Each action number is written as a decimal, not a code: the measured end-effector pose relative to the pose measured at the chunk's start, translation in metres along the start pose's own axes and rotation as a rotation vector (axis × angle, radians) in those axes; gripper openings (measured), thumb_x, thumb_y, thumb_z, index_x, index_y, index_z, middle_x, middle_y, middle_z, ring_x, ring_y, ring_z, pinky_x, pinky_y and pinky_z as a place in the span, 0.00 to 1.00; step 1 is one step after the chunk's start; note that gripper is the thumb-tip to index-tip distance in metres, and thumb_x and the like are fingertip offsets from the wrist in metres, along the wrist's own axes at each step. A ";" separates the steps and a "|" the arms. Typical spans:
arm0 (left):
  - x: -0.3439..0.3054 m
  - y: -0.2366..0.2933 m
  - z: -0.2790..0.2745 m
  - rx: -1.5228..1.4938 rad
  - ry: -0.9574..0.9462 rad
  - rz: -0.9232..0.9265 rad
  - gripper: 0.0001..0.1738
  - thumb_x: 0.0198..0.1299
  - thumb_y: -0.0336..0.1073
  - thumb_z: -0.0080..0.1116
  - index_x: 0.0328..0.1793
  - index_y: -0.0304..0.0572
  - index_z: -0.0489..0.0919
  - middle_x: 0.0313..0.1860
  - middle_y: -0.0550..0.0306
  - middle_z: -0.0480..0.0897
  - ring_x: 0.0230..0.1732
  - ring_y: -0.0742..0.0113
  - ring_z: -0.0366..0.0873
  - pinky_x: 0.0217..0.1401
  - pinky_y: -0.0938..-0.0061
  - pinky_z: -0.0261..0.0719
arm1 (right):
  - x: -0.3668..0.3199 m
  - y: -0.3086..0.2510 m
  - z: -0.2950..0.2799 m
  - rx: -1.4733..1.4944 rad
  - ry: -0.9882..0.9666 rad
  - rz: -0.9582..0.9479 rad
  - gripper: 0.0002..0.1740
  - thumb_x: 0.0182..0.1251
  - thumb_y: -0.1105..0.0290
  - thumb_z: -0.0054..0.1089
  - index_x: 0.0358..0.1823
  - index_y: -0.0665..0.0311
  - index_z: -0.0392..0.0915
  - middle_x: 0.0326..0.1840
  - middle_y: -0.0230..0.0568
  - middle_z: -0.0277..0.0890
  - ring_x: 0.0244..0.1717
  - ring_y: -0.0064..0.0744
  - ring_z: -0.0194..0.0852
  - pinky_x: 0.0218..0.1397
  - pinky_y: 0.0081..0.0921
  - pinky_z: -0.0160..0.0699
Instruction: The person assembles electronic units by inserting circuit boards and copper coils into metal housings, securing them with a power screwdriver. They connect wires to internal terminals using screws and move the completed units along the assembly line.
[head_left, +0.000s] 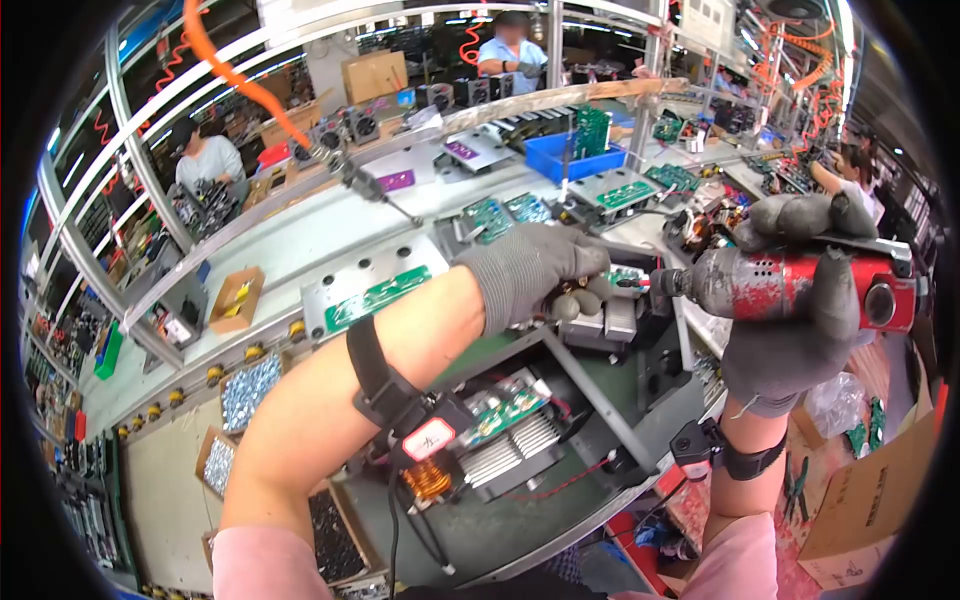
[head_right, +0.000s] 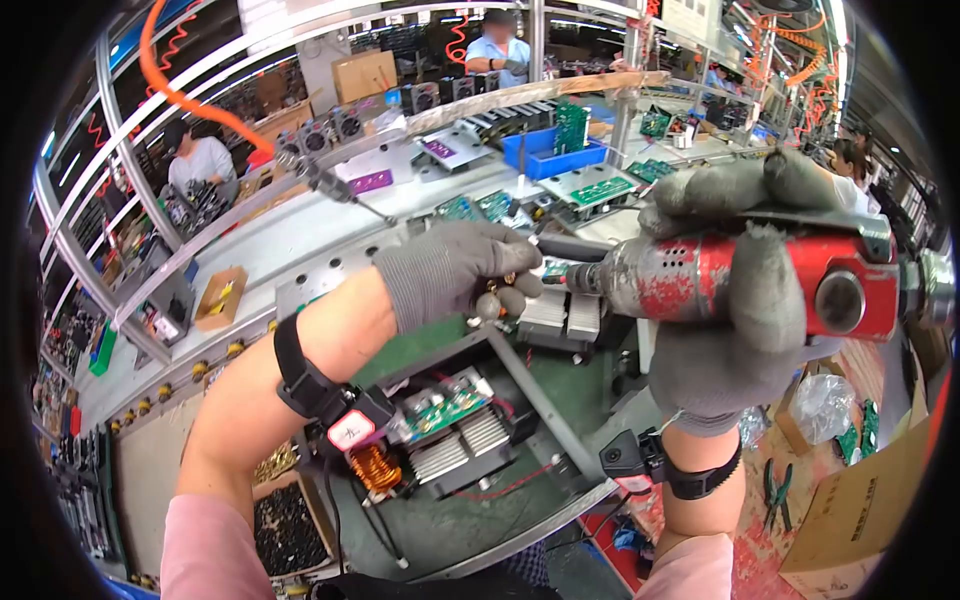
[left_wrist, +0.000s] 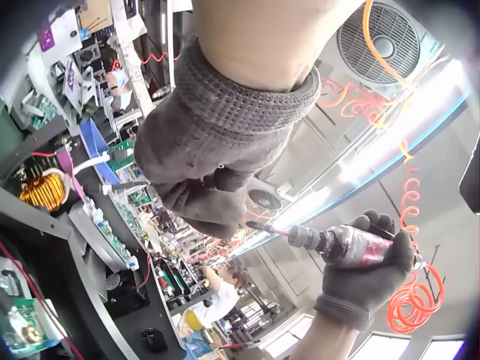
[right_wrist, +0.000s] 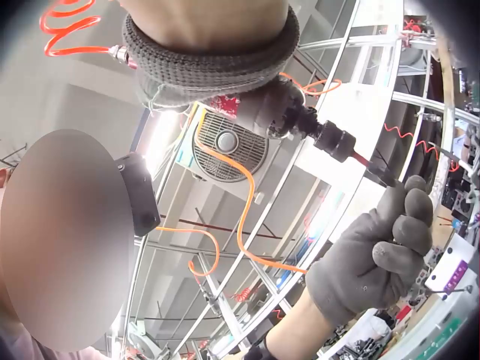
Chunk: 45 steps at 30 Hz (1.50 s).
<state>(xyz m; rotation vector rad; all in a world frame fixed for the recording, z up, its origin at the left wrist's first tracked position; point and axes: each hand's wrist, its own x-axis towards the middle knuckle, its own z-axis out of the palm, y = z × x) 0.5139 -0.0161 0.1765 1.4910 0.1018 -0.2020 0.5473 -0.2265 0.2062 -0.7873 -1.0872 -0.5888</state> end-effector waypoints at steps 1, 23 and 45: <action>0.009 0.000 0.001 0.013 -0.019 -0.016 0.13 0.67 0.38 0.57 0.50 0.36 0.76 0.35 0.53 0.82 0.28 0.73 0.81 0.20 0.84 0.76 | 0.001 0.004 -0.002 -0.008 0.002 -0.009 0.26 0.63 0.59 0.59 0.59 0.65 0.71 0.42 0.41 0.73 0.41 0.38 0.71 0.43 0.36 0.73; 0.076 -0.031 0.001 1.215 0.367 0.564 0.16 0.47 0.46 0.68 0.39 0.47 0.83 0.35 0.55 0.78 0.41 0.52 0.78 0.45 0.60 0.74 | -0.004 0.092 -0.020 0.061 0.066 0.150 0.26 0.57 0.64 0.59 0.57 0.65 0.68 0.37 0.45 0.76 0.37 0.39 0.76 0.41 0.38 0.79; 0.106 -0.045 -0.014 1.152 0.392 0.579 0.19 0.46 0.51 0.68 0.42 0.53 0.85 0.34 0.56 0.81 0.39 0.54 0.80 0.42 0.62 0.76 | -0.004 0.116 -0.033 0.116 0.124 0.235 0.23 0.59 0.64 0.59 0.55 0.65 0.69 0.36 0.43 0.74 0.37 0.39 0.75 0.42 0.39 0.77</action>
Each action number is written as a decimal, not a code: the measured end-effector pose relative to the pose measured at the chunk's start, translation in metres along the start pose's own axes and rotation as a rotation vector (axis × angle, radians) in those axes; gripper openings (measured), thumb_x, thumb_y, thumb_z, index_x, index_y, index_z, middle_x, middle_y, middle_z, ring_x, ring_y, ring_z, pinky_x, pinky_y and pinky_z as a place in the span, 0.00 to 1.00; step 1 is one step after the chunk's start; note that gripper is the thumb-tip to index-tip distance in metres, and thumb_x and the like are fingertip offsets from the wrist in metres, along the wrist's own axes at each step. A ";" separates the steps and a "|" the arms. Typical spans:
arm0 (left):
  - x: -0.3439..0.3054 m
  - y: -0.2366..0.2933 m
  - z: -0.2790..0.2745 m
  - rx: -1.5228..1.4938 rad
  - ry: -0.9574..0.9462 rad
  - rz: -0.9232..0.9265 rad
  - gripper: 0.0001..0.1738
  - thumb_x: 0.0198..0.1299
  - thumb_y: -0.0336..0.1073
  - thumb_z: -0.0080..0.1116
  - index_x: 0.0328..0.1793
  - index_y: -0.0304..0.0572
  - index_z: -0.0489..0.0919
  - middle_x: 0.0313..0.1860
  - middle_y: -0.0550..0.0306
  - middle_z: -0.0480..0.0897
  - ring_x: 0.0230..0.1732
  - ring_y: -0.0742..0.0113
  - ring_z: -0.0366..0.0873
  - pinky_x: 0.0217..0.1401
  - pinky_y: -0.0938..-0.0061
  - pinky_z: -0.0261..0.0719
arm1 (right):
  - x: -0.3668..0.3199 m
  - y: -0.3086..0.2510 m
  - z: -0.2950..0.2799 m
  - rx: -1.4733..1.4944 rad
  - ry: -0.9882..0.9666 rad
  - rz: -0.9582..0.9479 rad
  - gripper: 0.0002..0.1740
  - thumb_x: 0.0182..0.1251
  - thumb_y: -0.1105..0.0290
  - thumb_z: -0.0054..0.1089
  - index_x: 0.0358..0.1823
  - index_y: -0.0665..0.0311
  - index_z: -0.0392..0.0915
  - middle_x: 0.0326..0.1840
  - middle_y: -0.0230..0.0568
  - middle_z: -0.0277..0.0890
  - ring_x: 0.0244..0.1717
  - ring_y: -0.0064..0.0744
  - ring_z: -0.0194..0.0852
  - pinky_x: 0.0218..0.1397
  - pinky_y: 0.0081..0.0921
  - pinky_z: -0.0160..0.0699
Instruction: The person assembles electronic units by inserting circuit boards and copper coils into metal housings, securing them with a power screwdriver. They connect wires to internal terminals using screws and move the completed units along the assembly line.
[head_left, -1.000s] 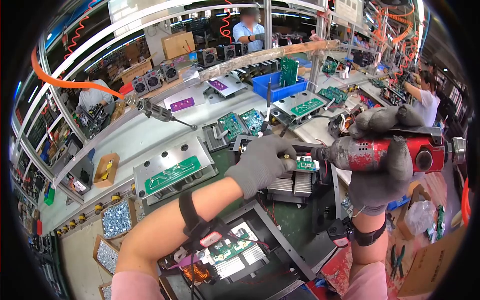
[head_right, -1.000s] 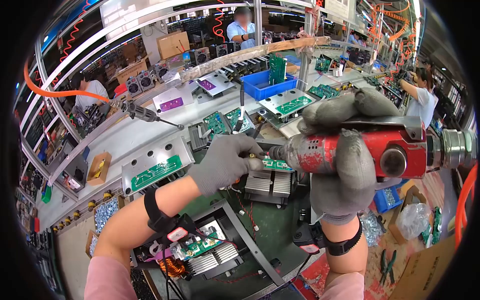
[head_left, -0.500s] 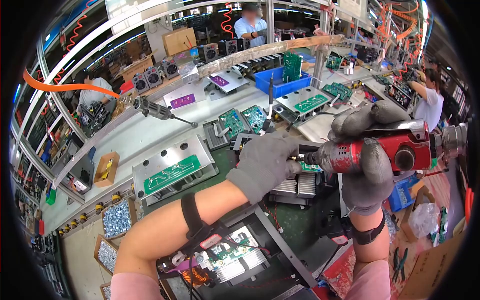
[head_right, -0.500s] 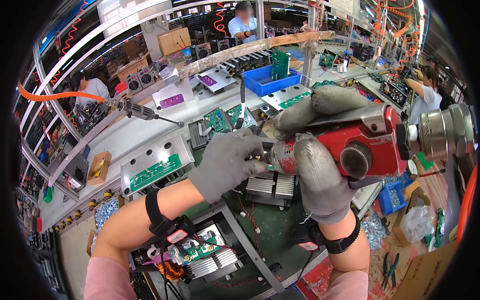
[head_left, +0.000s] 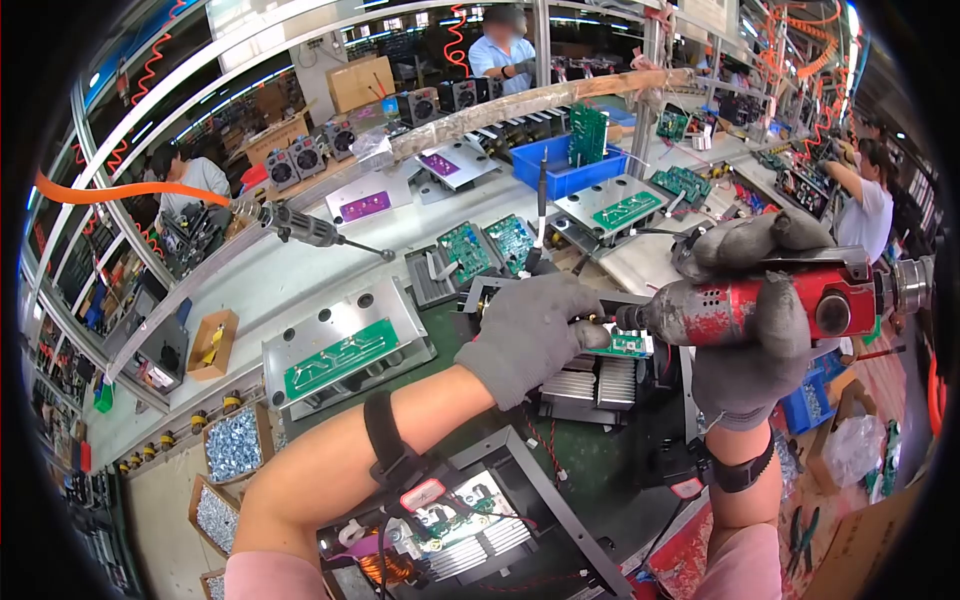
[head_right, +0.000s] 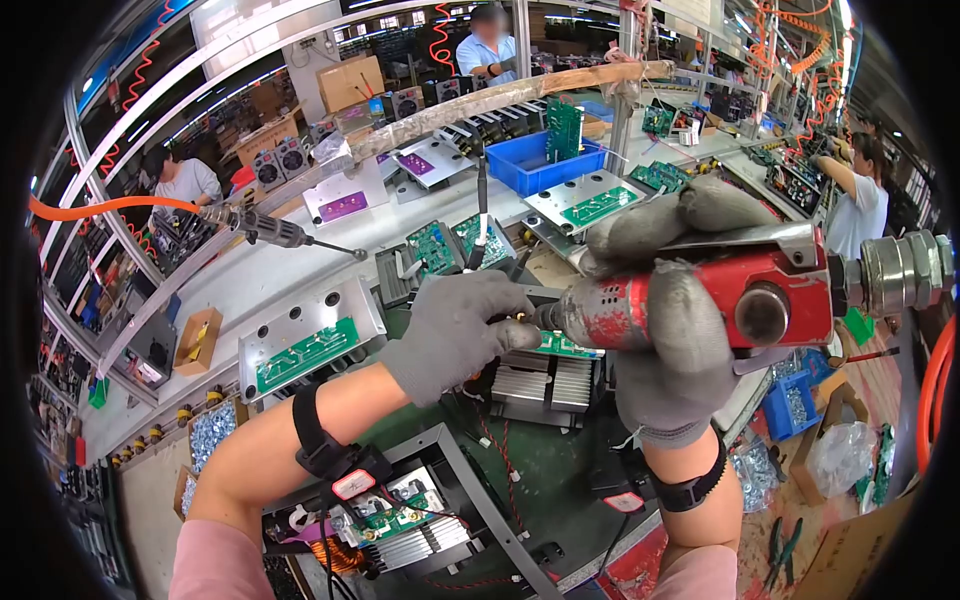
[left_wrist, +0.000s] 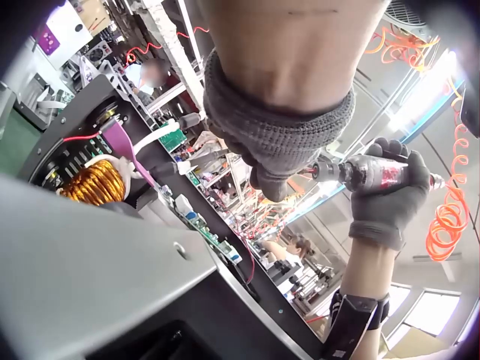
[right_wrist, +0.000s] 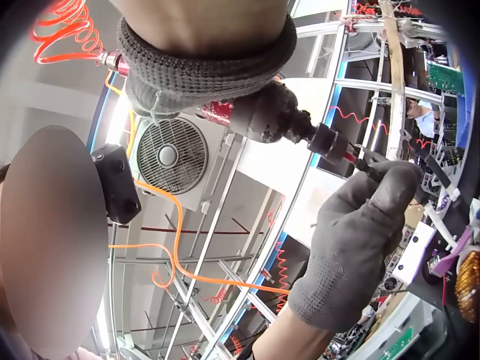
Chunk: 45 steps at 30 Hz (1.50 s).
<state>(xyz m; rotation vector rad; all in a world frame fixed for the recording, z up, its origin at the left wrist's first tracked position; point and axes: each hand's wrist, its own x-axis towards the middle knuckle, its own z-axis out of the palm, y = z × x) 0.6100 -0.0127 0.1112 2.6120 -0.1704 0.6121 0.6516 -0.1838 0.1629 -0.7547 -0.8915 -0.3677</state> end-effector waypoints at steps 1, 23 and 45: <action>0.000 0.001 0.000 0.022 0.004 0.012 0.19 0.48 0.52 0.66 0.43 0.54 0.85 0.34 0.56 0.80 0.39 0.54 0.80 0.42 0.62 0.76 | -0.001 0.002 0.001 0.022 0.017 0.003 0.24 0.58 0.64 0.60 0.55 0.64 0.69 0.36 0.43 0.74 0.35 0.39 0.75 0.41 0.40 0.78; 0.025 -0.027 -0.043 0.091 -0.081 -0.525 0.35 0.49 0.56 0.68 0.59 0.44 0.76 0.50 0.47 0.81 0.53 0.51 0.79 0.57 0.63 0.74 | 0.080 0.022 -0.013 -0.102 0.018 0.131 0.14 0.67 0.64 0.54 0.41 0.70 0.76 0.35 0.42 0.78 0.36 0.31 0.79 0.45 0.28 0.80; 0.040 -0.033 0.012 0.053 -0.204 -0.155 0.18 0.50 0.46 0.67 0.46 0.48 0.85 0.42 0.53 0.76 0.47 0.54 0.77 0.51 0.62 0.75 | 0.107 0.061 -0.011 -0.406 -0.250 0.356 0.17 0.66 0.60 0.55 0.44 0.70 0.78 0.37 0.40 0.80 0.38 0.29 0.80 0.44 0.26 0.80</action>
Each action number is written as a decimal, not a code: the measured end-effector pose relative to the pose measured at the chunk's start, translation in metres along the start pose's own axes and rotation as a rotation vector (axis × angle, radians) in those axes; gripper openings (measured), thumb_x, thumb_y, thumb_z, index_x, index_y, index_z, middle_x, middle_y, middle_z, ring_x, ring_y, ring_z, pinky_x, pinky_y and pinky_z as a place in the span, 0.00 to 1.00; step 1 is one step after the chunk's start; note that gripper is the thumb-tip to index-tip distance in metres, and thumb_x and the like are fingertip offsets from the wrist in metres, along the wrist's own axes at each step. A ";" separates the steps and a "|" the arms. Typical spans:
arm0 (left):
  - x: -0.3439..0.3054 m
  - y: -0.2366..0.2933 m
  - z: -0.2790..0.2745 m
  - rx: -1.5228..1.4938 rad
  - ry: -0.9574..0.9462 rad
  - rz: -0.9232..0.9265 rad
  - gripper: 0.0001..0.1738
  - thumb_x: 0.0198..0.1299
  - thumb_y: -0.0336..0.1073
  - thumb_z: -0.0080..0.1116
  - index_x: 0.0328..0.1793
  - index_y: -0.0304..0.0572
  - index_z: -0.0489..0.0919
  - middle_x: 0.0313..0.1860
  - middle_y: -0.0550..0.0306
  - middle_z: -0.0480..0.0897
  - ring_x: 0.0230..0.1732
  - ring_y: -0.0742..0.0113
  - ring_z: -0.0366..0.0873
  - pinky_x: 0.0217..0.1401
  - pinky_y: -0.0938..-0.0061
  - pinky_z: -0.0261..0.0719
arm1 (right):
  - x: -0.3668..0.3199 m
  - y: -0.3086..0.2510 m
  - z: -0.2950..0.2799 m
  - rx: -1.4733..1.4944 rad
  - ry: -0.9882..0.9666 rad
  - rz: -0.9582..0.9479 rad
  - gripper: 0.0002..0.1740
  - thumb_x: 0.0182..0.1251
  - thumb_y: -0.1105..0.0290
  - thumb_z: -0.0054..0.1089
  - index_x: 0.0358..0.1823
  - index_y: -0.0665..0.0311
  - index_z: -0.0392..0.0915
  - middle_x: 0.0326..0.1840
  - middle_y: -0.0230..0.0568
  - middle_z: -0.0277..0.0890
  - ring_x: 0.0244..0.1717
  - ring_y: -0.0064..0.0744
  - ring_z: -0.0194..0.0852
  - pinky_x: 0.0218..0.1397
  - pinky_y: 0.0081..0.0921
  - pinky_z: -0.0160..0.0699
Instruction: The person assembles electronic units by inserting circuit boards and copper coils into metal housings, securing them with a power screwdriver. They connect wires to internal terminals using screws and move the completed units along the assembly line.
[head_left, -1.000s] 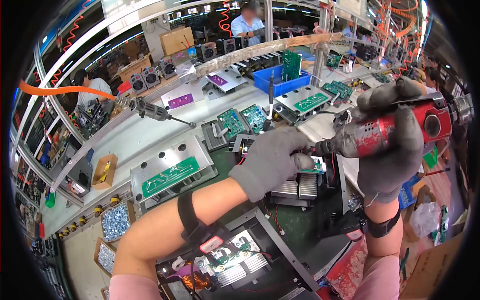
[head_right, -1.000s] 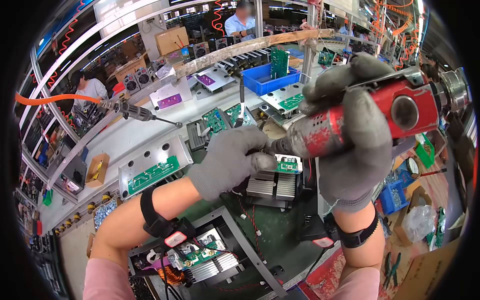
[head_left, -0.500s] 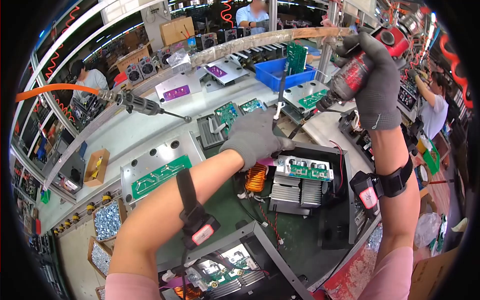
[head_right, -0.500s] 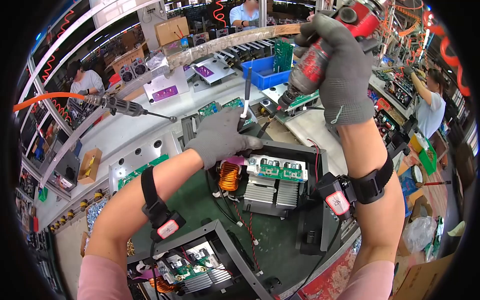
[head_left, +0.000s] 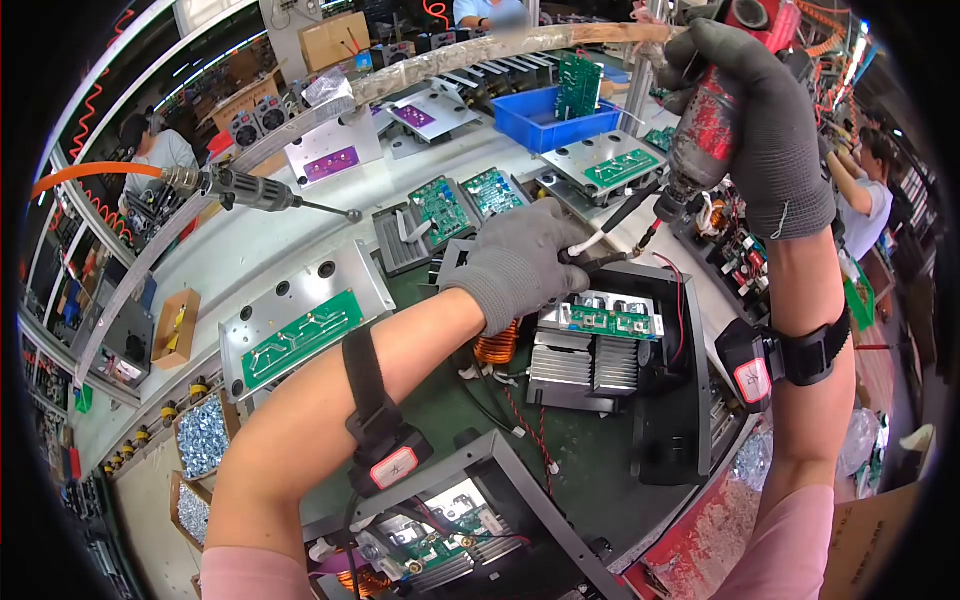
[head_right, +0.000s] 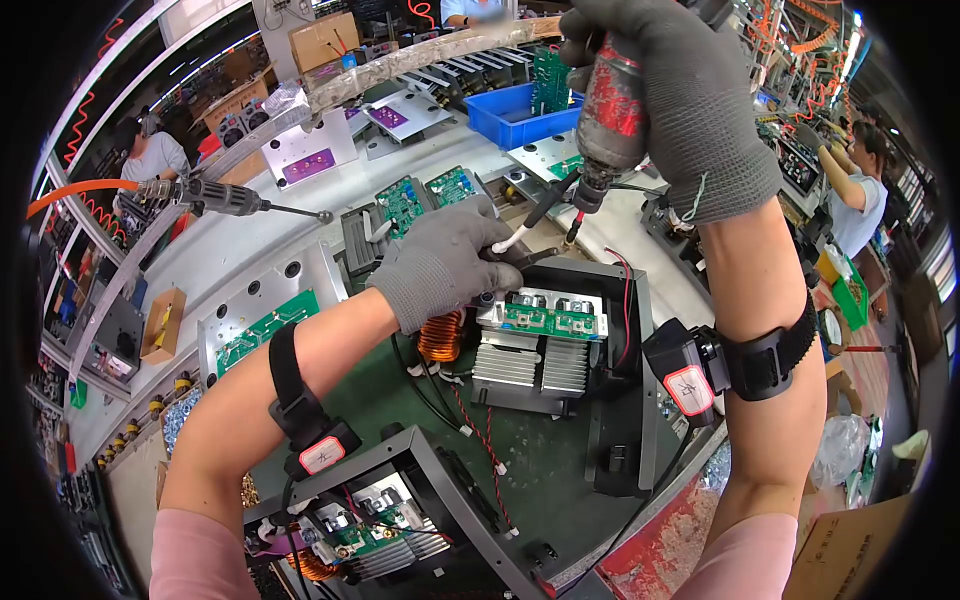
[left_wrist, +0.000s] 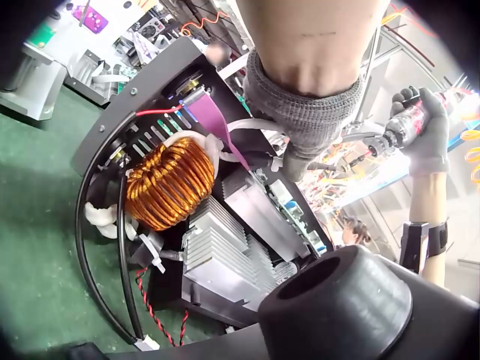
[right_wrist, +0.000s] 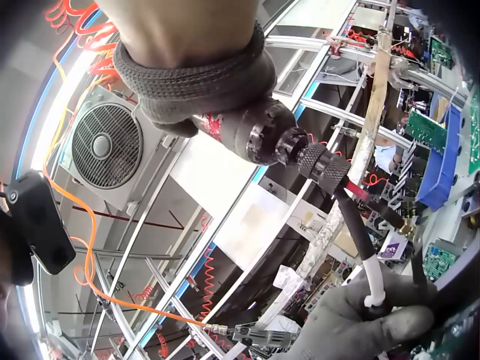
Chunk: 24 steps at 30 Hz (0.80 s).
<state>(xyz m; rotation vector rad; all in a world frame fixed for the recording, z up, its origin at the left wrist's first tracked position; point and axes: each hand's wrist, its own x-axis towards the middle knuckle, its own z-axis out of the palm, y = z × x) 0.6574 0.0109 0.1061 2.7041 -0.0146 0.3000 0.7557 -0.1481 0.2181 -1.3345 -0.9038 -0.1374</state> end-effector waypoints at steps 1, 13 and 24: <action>-0.001 0.000 0.001 0.004 0.003 0.009 0.18 0.50 0.46 0.67 0.45 0.48 0.85 0.43 0.53 0.76 0.48 0.54 0.77 0.51 0.62 0.75 | -0.001 0.000 0.001 0.020 -0.014 0.032 0.17 0.66 0.60 0.55 0.42 0.70 0.79 0.37 0.40 0.80 0.38 0.30 0.80 0.44 0.26 0.79; -0.001 0.005 -0.004 -0.016 0.008 -0.103 0.24 0.47 0.48 0.70 0.47 0.43 0.80 0.49 0.48 0.81 0.51 0.51 0.80 0.53 0.59 0.76 | -0.023 0.024 0.007 0.101 -0.044 0.264 0.12 0.61 0.64 0.59 0.35 0.69 0.78 0.29 0.39 0.77 0.29 0.26 0.78 0.34 0.24 0.79; 0.017 0.004 0.014 0.201 -0.082 -0.266 0.19 0.49 0.51 0.67 0.41 0.49 0.82 0.40 0.54 0.83 0.45 0.55 0.82 0.46 0.62 0.79 | -0.056 0.054 -0.016 0.398 0.239 0.285 0.13 0.65 0.63 0.57 0.39 0.67 0.73 0.32 0.41 0.76 0.32 0.32 0.78 0.34 0.27 0.81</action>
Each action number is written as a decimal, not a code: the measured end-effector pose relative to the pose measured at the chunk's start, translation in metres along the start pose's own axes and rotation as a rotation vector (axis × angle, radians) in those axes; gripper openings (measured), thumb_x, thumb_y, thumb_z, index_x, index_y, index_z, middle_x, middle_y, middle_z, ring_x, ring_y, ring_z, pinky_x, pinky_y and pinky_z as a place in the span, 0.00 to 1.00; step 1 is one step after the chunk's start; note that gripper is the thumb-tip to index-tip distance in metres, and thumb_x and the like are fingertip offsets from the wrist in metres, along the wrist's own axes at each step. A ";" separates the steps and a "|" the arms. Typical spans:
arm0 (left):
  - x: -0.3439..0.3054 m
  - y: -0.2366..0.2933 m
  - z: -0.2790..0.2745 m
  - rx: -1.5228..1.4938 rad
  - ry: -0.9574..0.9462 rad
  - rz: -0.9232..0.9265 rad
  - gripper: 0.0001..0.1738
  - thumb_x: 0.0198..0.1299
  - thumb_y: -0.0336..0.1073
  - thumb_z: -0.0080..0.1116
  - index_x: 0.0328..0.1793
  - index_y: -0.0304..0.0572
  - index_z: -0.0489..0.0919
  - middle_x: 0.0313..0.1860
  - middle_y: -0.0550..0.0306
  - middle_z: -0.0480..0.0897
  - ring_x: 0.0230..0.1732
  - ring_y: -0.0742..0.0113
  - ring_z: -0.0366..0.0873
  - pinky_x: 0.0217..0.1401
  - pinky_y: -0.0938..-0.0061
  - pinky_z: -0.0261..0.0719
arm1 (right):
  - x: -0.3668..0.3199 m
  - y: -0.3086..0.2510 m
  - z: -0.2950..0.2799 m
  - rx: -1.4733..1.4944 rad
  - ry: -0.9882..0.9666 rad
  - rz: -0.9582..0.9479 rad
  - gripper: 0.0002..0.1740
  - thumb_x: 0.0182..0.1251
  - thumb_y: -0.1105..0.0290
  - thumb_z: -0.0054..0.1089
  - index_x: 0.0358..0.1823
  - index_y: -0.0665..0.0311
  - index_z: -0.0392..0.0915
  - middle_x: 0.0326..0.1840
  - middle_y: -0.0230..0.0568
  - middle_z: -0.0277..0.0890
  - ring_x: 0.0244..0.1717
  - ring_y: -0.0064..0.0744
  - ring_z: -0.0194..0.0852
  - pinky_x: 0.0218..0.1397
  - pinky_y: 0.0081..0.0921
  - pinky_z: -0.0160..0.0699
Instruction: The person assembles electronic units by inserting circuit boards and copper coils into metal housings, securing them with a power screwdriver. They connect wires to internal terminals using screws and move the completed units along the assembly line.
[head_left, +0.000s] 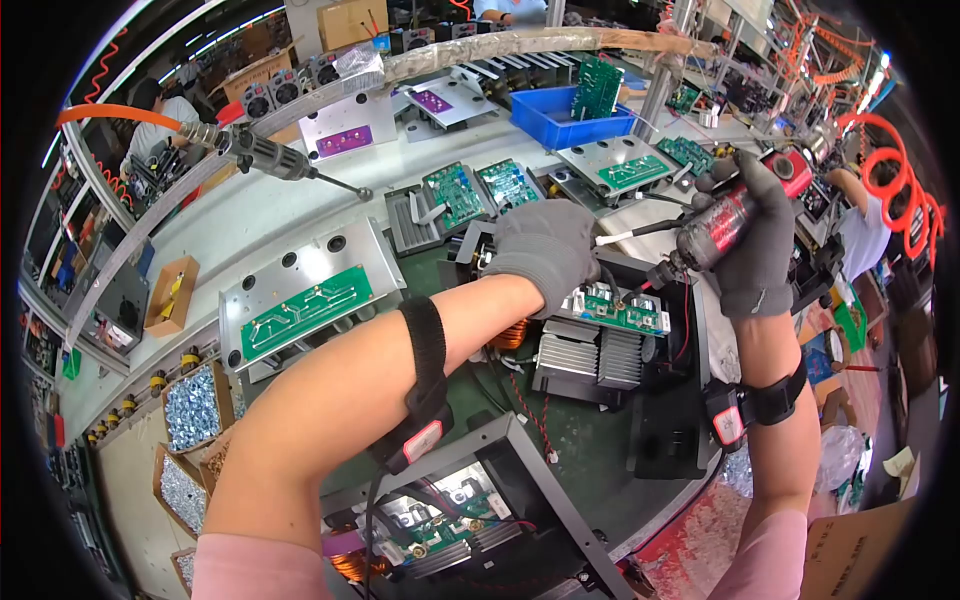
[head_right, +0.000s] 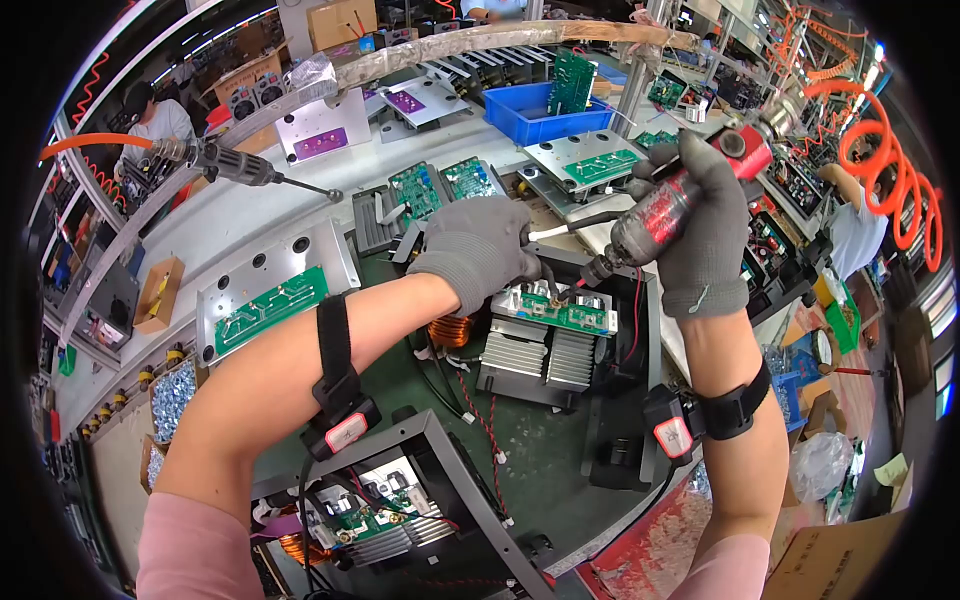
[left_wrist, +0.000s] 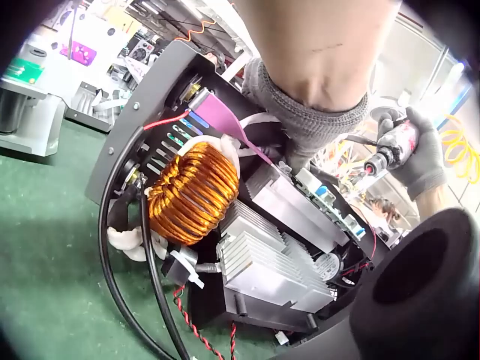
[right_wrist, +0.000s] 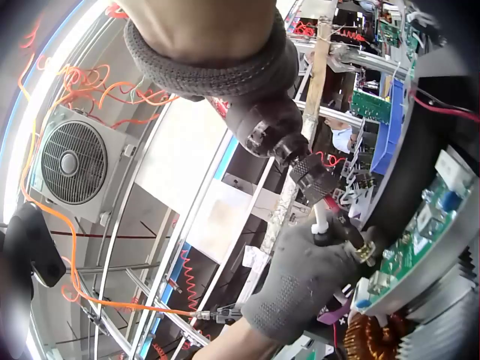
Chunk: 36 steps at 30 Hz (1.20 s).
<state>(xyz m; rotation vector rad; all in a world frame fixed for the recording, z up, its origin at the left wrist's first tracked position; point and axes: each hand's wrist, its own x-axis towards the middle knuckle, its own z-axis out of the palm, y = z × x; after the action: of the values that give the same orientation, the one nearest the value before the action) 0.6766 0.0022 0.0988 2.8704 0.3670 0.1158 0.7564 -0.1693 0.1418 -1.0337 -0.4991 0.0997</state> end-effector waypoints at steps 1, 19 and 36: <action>0.000 0.000 0.002 0.007 0.025 0.006 0.18 0.49 0.50 0.67 0.41 0.49 0.83 0.39 0.54 0.83 0.45 0.55 0.82 0.45 0.62 0.80 | -0.002 0.003 -0.003 0.052 0.035 -0.018 0.13 0.65 0.63 0.56 0.40 0.67 0.72 0.32 0.41 0.76 0.32 0.33 0.78 0.35 0.27 0.81; 0.001 -0.005 0.007 0.000 0.055 0.031 0.17 0.49 0.48 0.66 0.41 0.48 0.83 0.40 0.52 0.84 0.44 0.52 0.83 0.45 0.61 0.80 | -0.050 0.001 0.022 -0.211 -0.358 -0.378 0.19 0.65 0.68 0.57 0.55 0.68 0.69 0.47 0.49 0.77 0.42 0.36 0.79 0.46 0.33 0.79; -0.009 -0.002 -0.026 -0.046 -0.083 0.060 0.21 0.52 0.51 0.62 0.43 0.41 0.85 0.40 0.48 0.86 0.42 0.51 0.85 0.45 0.60 0.81 | -0.035 0.010 0.062 -0.215 -0.412 -0.201 0.13 0.62 0.71 0.58 0.46 0.69 0.74 0.35 0.42 0.80 0.36 0.28 0.80 0.41 0.28 0.79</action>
<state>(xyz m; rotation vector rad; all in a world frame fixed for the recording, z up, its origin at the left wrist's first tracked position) 0.6647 0.0080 0.1232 2.8305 0.2595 0.0148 0.7001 -0.1254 0.1465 -1.1714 -1.0023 0.0815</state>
